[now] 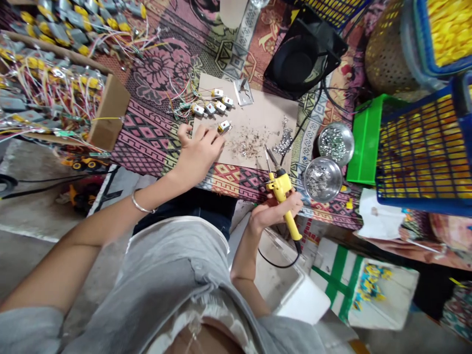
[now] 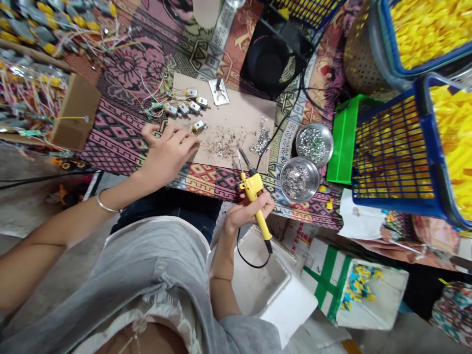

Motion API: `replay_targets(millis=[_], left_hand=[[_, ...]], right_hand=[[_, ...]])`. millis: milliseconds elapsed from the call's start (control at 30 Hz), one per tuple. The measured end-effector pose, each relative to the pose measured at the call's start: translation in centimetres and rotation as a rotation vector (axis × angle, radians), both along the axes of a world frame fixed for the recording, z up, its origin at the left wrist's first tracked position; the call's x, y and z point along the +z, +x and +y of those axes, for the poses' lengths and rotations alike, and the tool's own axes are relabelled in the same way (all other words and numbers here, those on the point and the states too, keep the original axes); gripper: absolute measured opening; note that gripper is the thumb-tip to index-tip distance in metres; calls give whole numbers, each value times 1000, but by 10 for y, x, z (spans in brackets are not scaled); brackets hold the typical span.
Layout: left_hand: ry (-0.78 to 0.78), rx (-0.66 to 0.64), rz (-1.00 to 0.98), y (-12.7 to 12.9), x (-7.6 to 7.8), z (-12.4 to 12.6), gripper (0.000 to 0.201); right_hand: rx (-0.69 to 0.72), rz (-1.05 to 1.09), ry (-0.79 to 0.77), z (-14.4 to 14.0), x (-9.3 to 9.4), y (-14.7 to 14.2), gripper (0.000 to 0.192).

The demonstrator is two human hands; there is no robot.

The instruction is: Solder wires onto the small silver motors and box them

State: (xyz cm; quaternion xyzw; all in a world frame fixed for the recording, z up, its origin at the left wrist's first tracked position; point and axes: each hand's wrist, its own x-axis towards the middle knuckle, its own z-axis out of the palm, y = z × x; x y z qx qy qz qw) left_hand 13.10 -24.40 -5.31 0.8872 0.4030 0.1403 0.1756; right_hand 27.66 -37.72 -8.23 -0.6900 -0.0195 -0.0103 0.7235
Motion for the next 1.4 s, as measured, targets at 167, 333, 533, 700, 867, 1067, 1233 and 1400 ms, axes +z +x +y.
replay_targets(millis=[167, 333, 533, 700, 867, 1067, 1233, 1400], left_hand=[[36, -11, 44, 5, -3, 4, 25], [103, -45, 11, 13, -2, 3, 27], [91, -27, -34, 7, -16, -12, 23], [93, 1, -100, 10, -30, -19, 21], [111, 14, -152, 19, -33, -21, 24], [153, -15, -149, 22, -35, -21, 21], [185, -6, -138, 25, -37, -21, 21], [158, 3, -129, 25, -37, -22, 23]], right_hand=[[-7, 29, -18, 0, 2, -1, 44], [2, 27, -2, -1, 2, 1, 39], [80, -35, -50, -6, 0, 5, 33], [98, -214, -165, -18, -8, 8, 37], [92, -260, -147, -21, -20, 8, 35], [36, -293, -52, -14, -24, 6, 27], [48, -307, -114, -15, -22, 5, 27], [53, -349, -162, -17, -23, 4, 28]])
